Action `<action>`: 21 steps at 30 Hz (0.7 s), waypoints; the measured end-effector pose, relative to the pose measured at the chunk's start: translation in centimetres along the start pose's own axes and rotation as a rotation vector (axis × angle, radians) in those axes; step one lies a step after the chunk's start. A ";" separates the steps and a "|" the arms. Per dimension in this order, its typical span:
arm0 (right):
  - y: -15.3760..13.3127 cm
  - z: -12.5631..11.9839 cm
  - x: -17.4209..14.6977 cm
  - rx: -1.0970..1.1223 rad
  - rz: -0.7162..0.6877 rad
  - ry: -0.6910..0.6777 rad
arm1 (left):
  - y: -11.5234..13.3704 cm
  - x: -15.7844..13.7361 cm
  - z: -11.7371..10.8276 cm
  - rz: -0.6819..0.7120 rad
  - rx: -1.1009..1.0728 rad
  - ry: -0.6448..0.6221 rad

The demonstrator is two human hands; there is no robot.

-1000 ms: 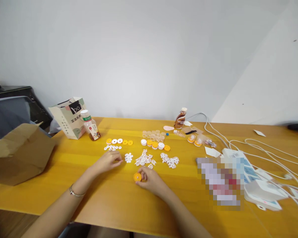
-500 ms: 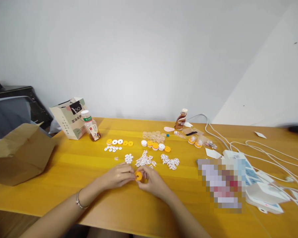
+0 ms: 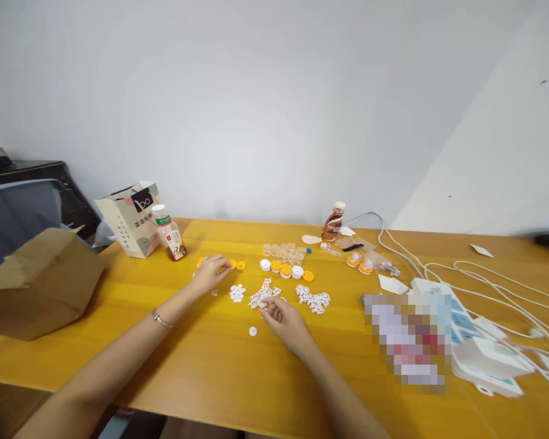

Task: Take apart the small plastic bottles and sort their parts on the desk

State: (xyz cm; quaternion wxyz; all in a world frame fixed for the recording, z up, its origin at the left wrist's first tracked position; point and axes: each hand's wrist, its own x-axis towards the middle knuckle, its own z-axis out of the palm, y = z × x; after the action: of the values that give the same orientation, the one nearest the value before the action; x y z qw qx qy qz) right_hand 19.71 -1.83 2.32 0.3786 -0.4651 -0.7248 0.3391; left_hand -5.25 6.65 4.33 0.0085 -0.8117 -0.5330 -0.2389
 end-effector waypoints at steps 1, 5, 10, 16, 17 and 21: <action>0.0 -0.1 0.0 0.001 -0.001 0.008 | -0.2 0.6 0.3 -0.029 0.026 -0.014; 0.1 -0.3 0.1 -0.002 0.004 0.025 | -0.5 1.8 1.4 -0.062 0.063 -0.038; 0.0 -0.5 0.1 -0.015 0.013 0.024 | -0.7 1.8 2.3 -0.090 0.089 -0.071; 0.4 -0.4 0.1 -0.014 0.003 0.004 | -1.2 1.6 2.4 -0.123 0.091 -0.081; 0.5 -0.4 0.1 -0.016 0.000 0.003 | -1.3 1.6 2.4 -0.123 0.088 -0.076; 0.5 -0.4 0.1 -0.030 -0.011 0.003 | -0.4 1.1 1.8 -0.104 0.067 -0.044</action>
State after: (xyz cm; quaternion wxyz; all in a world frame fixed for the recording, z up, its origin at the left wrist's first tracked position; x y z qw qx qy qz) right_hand 20.23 -1.49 2.14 0.3746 -0.4672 -0.7317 0.3256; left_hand -4.54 8.23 3.08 0.0114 -0.7872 -0.5822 -0.2031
